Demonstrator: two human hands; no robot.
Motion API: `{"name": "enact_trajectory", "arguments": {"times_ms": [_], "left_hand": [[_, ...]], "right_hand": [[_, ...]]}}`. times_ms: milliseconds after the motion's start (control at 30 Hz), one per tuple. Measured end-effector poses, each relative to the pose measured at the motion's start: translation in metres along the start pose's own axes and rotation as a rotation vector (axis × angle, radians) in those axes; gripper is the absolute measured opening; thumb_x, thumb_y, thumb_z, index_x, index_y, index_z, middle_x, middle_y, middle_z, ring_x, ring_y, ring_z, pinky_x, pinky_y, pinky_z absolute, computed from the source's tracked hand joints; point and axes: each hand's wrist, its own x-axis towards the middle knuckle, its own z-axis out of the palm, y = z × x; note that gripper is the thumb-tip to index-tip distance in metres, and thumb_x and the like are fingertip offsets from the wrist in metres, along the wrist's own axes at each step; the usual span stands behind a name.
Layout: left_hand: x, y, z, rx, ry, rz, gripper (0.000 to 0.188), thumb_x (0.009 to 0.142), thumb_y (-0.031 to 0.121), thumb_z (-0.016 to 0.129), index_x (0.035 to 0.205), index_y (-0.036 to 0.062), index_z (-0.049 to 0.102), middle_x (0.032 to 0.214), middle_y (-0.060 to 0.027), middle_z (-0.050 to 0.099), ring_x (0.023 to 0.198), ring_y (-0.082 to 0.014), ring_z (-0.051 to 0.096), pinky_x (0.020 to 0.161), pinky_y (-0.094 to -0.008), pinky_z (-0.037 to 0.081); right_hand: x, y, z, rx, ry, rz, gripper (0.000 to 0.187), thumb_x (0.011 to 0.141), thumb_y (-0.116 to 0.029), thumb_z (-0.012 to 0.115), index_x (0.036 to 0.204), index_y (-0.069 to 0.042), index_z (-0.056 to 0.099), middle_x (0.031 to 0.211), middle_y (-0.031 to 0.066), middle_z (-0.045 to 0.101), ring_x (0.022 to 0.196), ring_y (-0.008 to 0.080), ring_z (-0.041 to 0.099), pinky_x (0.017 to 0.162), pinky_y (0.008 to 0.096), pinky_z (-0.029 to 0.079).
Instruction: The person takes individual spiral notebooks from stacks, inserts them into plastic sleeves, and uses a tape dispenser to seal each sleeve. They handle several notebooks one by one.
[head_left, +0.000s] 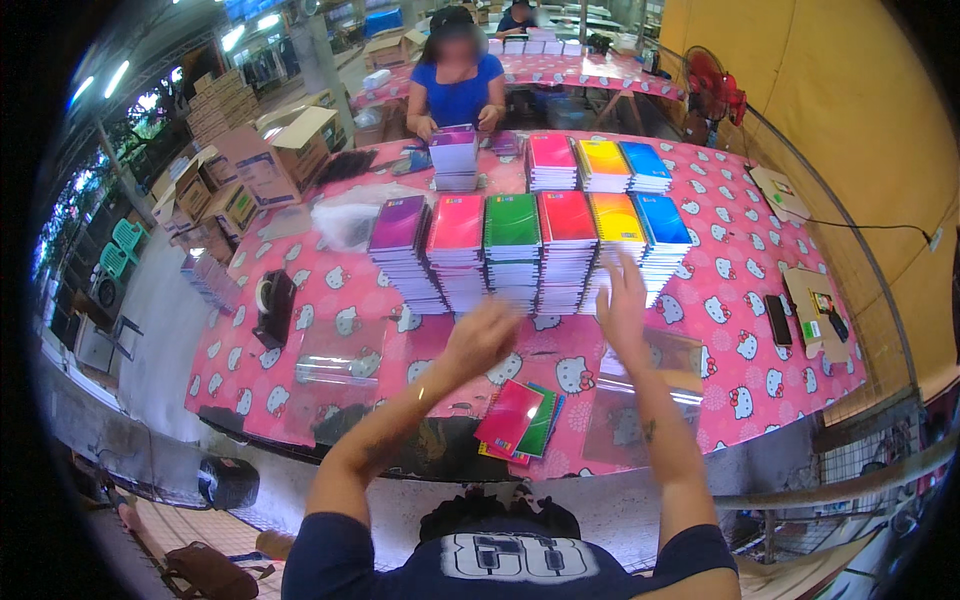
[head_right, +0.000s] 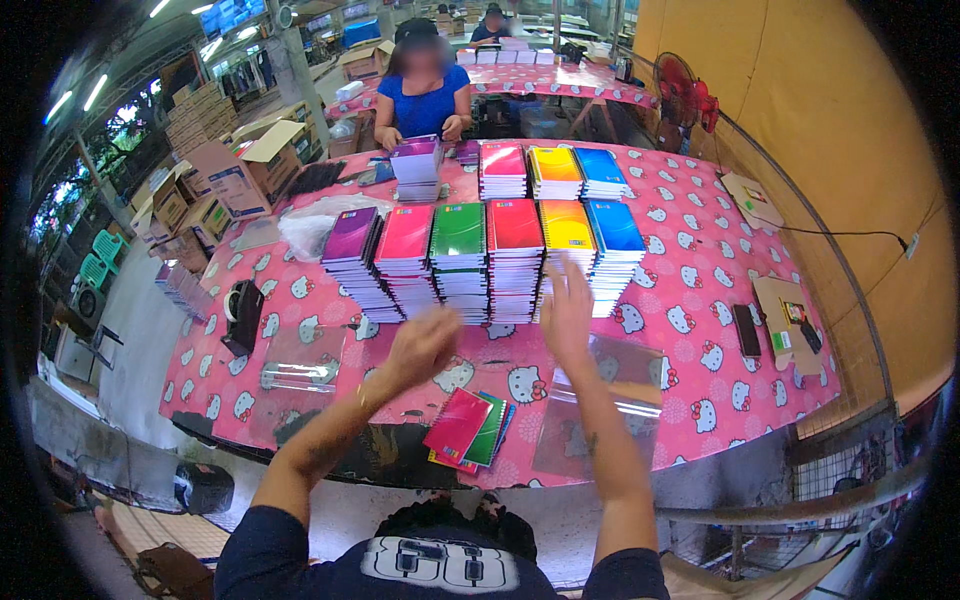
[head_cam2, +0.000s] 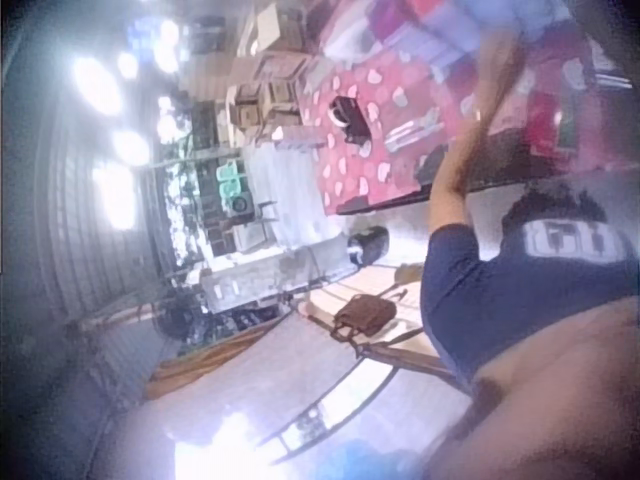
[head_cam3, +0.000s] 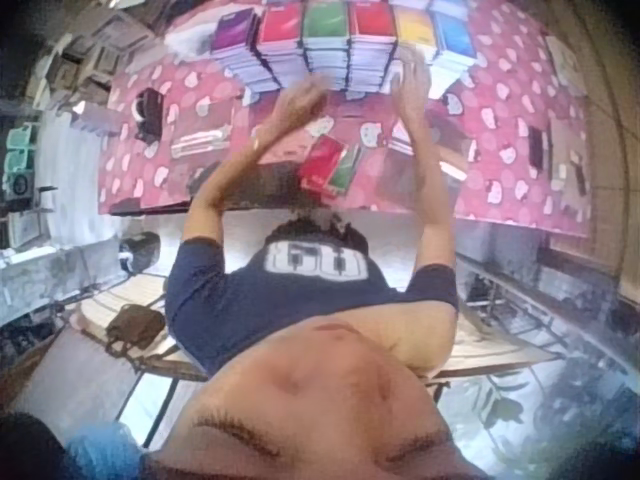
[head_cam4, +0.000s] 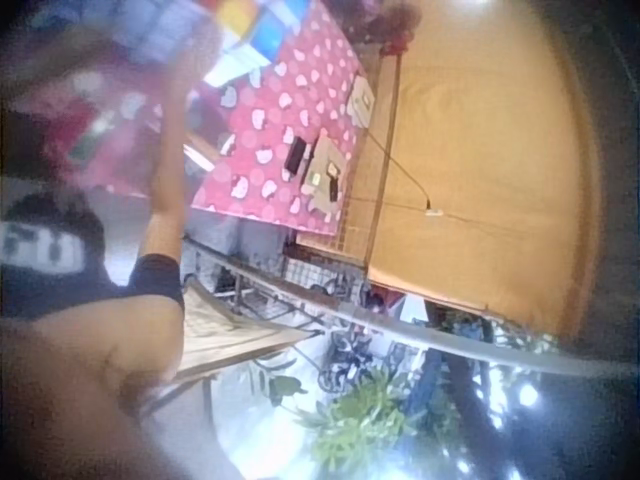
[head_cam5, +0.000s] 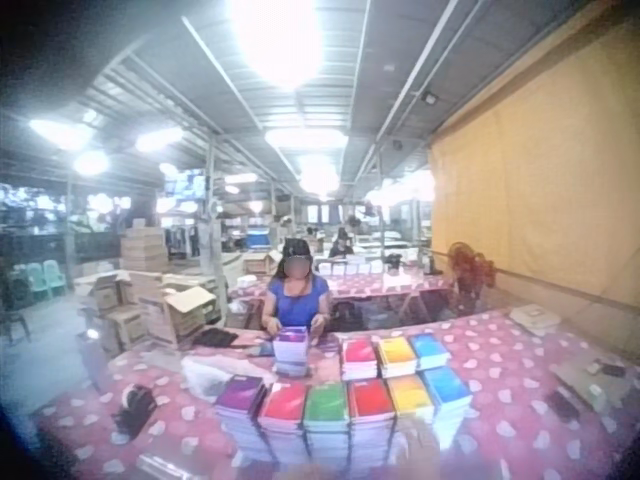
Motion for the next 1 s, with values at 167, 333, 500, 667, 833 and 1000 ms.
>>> {"name": "enact_trajectory", "arguments": {"times_ms": [167,333,500,667,833,1000], "left_hand": [[0.095,-0.053,0.010,0.486,0.071,-0.263,0.043,0.088,0.012,0.064,0.129,0.0030,0.059,0.128,-0.0212,0.062,0.117,-0.0414,0.060,0.102,-0.0489,0.047],[0.045,-0.088,-0.025,0.328,-0.044,-0.306,0.045,0.094,0.008,0.050,0.139,0.0038,0.050,0.110,-0.0238,0.065,0.102,-0.0397,0.065,0.084,-0.0480,0.052],[0.083,0.014,-0.113,0.033,0.065,-0.569,0.033,0.099,0.016,0.055,0.131,0.0094,0.056,0.068,-0.0203,0.060,0.066,-0.0392,0.065,0.059,-0.0506,0.046],[0.041,0.024,-0.049,-0.164,-0.915,-0.022,0.024,0.097,0.020,0.056,0.116,0.0052,0.056,0.076,-0.0194,0.065,0.069,-0.0352,0.068,0.063,-0.0494,0.053],[-0.074,0.021,0.073,-0.291,-1.056,-0.706,0.050,0.097,0.033,0.062,0.139,0.0080,0.054,0.102,-0.0235,0.067,0.082,-0.0341,0.070,0.075,-0.0428,0.056],[-0.146,0.042,0.028,-0.794,-0.288,-0.945,0.059,0.090,0.027,0.074,0.139,0.0025,0.052,0.131,-0.0287,0.057,0.106,-0.0298,0.066,0.091,-0.0349,0.052]], "right_hand": [[0.054,0.052,-0.006,-0.262,-0.140,0.008,0.043,0.082,-0.006,0.067,0.125,-0.007,0.063,0.126,0.0120,0.062,0.123,0.0308,0.055,0.104,0.0474,0.040],[0.042,0.020,-0.031,0.076,0.074,0.210,0.025,0.085,0.001,0.063,0.109,-0.004,0.066,0.108,0.0115,0.069,0.107,0.0254,0.064,0.098,0.0425,0.045],[-0.083,-0.012,-0.025,1.218,-0.212,0.395,0.037,0.081,0.022,0.049,0.103,-0.004,0.062,0.122,0.0111,0.067,0.126,0.0260,0.058,0.109,0.0384,0.043],[-0.189,-0.016,0.030,1.022,-0.672,0.492,0.021,0.081,0.009,0.051,0.091,-0.003,0.065,0.122,0.0104,0.070,0.121,0.0240,0.060,0.108,0.0378,0.041],[-0.210,-0.023,0.035,0.855,-0.598,0.740,0.038,0.092,0.004,0.048,0.124,-0.007,0.065,0.127,0.0125,0.067,0.126,0.0261,0.057,0.111,0.0337,0.037],[-0.237,-0.092,0.003,1.321,-0.214,1.214,0.065,0.100,-0.009,0.052,0.159,-0.004,0.024,0.162,0.0193,0.030,0.149,0.0254,0.030,0.121,0.0358,0.023]]}}
